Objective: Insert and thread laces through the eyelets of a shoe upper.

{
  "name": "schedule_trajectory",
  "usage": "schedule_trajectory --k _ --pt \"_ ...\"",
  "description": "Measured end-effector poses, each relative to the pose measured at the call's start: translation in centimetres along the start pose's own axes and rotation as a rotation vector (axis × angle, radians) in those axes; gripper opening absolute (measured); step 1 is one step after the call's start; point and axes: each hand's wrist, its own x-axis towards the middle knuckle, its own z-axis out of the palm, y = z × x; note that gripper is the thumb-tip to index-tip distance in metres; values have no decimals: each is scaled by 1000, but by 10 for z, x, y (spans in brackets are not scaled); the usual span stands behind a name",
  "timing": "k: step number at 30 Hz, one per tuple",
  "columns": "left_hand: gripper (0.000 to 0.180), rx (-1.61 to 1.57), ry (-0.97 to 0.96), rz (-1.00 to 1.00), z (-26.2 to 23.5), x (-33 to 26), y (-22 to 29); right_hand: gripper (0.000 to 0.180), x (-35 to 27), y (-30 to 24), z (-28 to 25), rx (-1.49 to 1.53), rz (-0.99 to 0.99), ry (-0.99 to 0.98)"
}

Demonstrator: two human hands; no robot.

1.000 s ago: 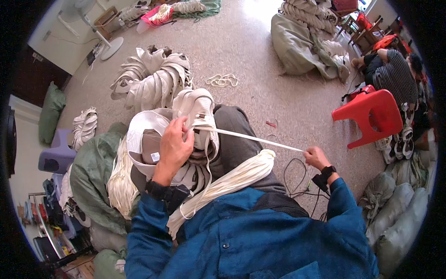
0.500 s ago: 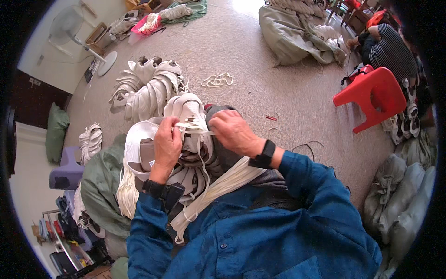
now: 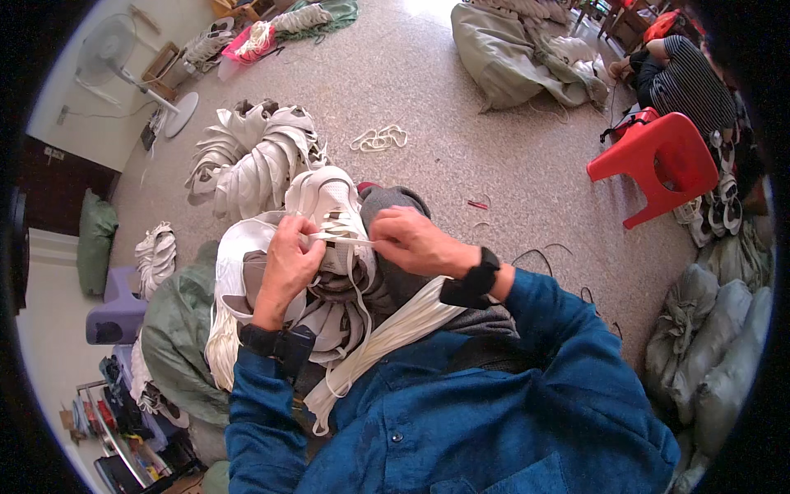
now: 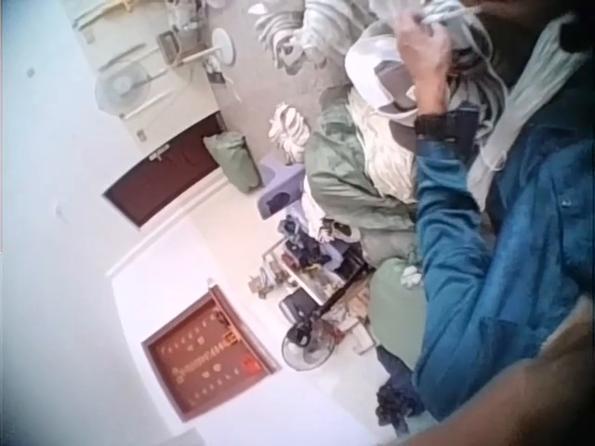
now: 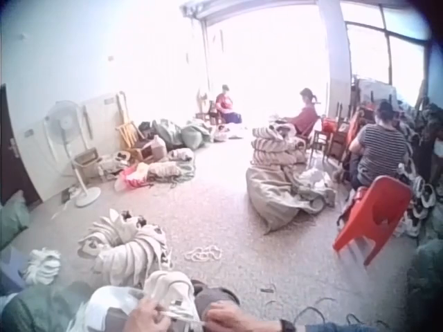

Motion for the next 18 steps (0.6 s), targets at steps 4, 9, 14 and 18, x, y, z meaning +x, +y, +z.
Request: schedule_trajectory --k 4,9,14,18 --pt "15 -123 -41 -101 -2 -3 11 16 -28 -13 -44 292 356 -256" --pt "13 100 135 126 10 -9 7 27 -27 -8 -53 723 547 -198" --pt "24 459 171 317 25 -34 30 27 -5 -4 -64 1128 491 248" --pt "24 587 117 262 34 -41 44 26 -16 10 -61 371 428 311"
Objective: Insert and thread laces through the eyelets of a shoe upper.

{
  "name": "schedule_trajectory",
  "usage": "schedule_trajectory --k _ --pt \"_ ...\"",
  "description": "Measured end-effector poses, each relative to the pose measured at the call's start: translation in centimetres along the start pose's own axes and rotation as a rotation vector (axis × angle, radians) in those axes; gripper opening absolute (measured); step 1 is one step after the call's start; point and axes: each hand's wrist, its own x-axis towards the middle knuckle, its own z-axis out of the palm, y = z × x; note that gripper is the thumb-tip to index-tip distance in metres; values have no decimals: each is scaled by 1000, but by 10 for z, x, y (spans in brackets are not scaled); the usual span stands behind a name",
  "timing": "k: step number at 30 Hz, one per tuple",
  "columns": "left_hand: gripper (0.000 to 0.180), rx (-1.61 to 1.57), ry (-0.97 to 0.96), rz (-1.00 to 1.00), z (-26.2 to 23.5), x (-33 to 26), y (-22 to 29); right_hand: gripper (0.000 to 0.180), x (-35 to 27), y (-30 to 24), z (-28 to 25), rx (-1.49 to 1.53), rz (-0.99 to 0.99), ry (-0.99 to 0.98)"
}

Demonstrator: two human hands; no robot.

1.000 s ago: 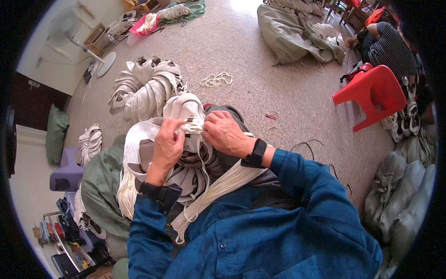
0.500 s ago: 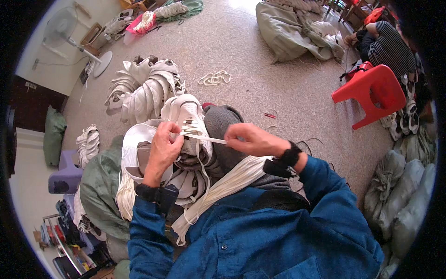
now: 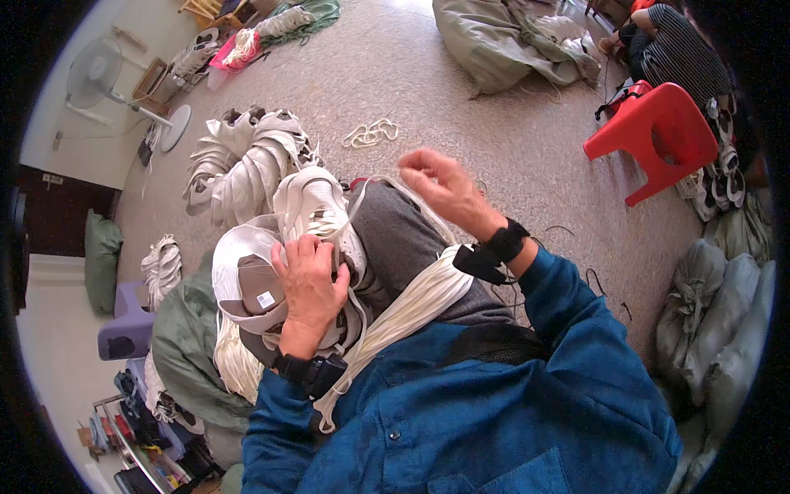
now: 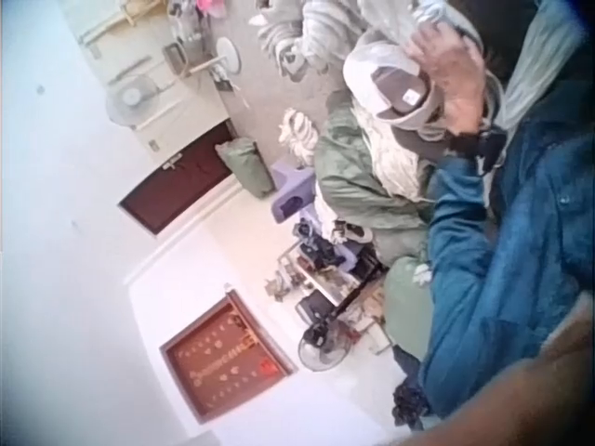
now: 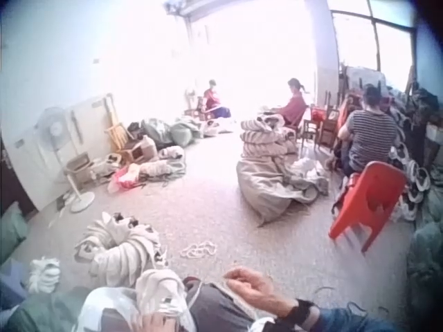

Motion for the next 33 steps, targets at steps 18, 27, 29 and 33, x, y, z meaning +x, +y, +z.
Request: schedule_trajectory --k 18,27,29,33 --pt "29 -489 306 -107 -21 -9 -6 20 18 -1 106 -23 -323 -439" --pt "33 -1113 -22 -576 -1 -69 3 14 -5 -8 -18 771 196 -17" --pt "31 -732 42 -377 3 -68 0 12 -16 12 -45 808 168 35" --pt "27 -105 28 -95 -1 -54 -7 14 -35 20 -56 745 163 116"
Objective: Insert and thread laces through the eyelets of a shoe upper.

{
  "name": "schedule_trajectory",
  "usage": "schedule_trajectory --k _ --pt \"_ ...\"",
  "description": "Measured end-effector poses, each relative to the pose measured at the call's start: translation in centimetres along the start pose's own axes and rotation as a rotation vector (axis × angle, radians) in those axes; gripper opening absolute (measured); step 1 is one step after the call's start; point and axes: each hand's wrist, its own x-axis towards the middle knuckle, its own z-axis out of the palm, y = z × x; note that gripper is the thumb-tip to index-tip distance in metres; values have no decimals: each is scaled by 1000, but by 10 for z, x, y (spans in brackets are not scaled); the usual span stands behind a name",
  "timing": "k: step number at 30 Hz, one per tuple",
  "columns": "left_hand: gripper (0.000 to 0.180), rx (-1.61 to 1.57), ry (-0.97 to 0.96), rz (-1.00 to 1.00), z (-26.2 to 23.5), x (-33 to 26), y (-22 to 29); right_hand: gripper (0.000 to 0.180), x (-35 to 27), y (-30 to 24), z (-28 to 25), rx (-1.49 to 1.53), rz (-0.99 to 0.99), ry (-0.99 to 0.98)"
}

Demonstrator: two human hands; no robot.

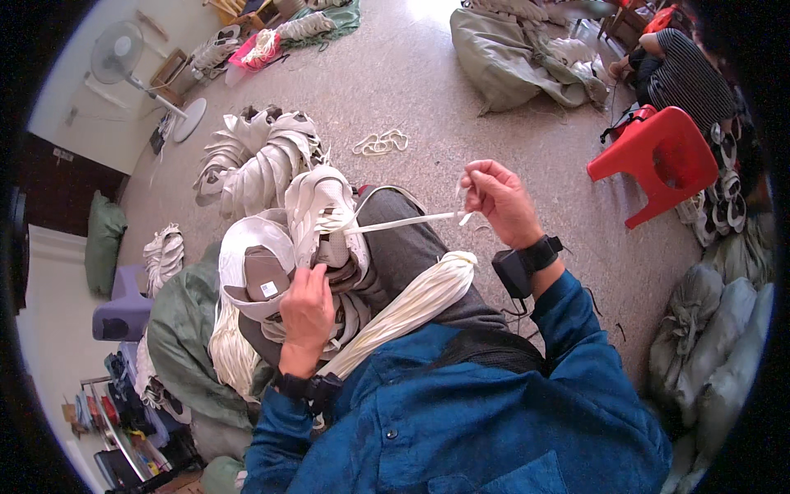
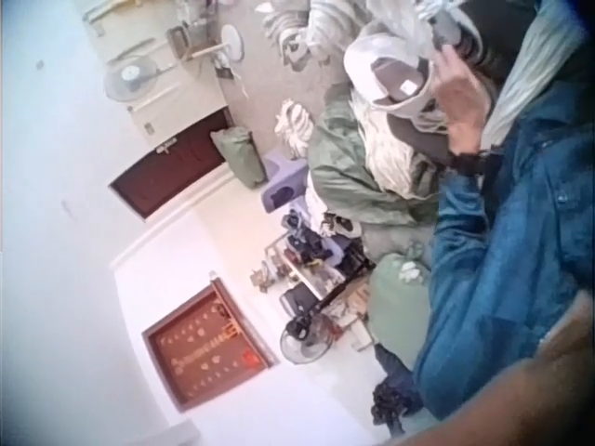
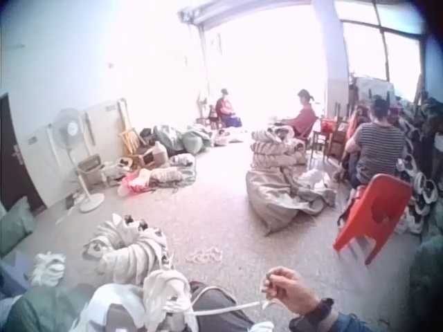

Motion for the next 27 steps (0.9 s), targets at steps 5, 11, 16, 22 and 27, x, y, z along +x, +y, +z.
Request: schedule_trajectory --k 5,11,16,22,27 --pt "30 201 49 190 -11 24 -2 20 0 17 33 -438 -84 -31" --pt "40 4 -60 -69 8 39 -36 51 -10 73 125 -1279 -705 -426" --pt "26 -178 30 -125 5 46 -42 42 11 108 153 -1660 -876 -592" --pt "24 -301 35 -235 4 51 -55 42 19 106 171 -1867 -917 -666" --pt "26 -374 -41 -282 0 56 -54 37 28 93 175 -2005 -980 -745"
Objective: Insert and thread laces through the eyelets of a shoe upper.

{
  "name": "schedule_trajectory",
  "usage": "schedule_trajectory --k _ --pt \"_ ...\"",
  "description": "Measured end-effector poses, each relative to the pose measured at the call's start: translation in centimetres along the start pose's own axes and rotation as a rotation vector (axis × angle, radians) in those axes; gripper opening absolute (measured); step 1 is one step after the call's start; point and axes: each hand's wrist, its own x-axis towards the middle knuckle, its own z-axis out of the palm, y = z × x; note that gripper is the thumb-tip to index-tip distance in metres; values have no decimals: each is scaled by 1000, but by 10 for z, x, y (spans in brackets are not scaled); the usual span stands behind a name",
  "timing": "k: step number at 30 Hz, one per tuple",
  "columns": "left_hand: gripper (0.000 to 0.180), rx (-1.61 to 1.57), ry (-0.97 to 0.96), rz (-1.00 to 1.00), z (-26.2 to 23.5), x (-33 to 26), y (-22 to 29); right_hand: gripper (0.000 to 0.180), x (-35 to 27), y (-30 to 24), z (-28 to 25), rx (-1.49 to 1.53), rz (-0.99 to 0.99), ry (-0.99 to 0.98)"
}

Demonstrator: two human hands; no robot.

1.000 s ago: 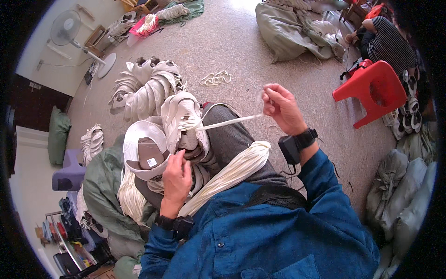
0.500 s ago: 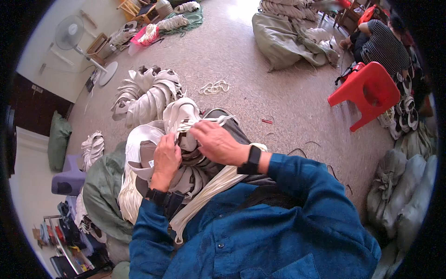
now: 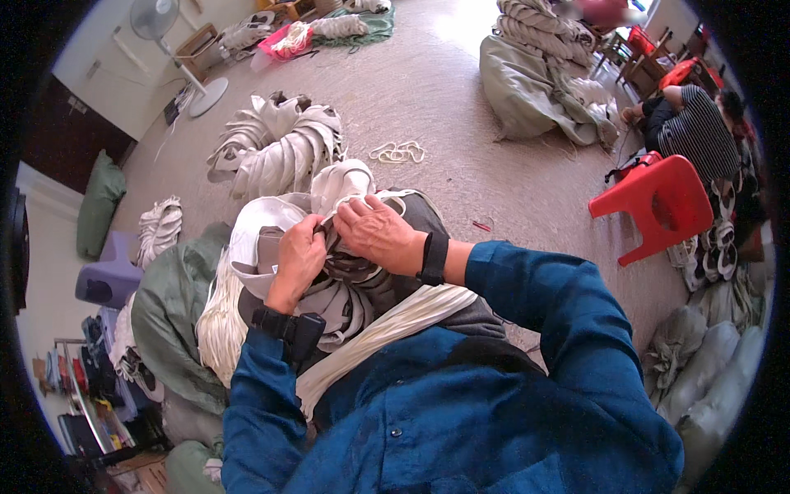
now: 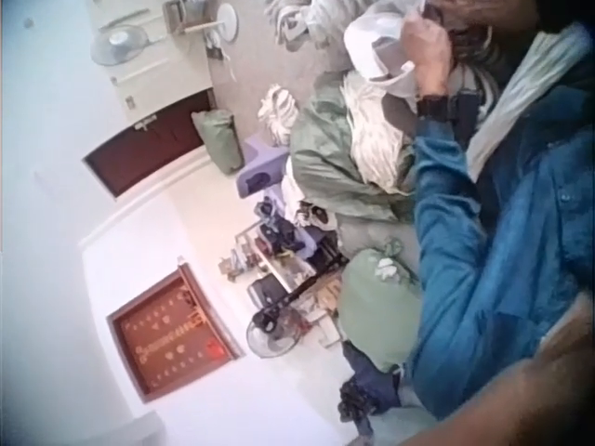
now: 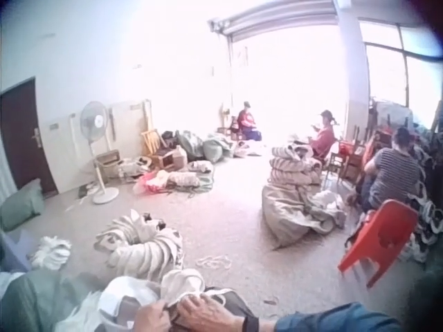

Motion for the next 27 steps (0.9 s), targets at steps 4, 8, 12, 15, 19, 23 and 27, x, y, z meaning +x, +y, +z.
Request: schedule_trajectory --k 4,8,12,15,19,23,27 --pt "25 -17 6 -2 1 2 -3 42 4 -1 8 -101 -35 18" --pt "25 -27 -10 -8 4 1 -7 32 9 -7 7 -113 -30 -35" --pt "26 47 42 93 11 -5 -3 28 2 -4 13 10 19 -29" --pt "25 105 35 113 13 -6 -3 23 4 -3 15 -3 51 10" --pt "26 154 153 189 13 -17 9 18 9 0 24 31 65 39" --pt "33 -410 112 15 16 -65 67 15 5 19 34 239 99 51" --pt "51 -1124 31 -457 33 -82 64 11 10 34 29 463 77 8"
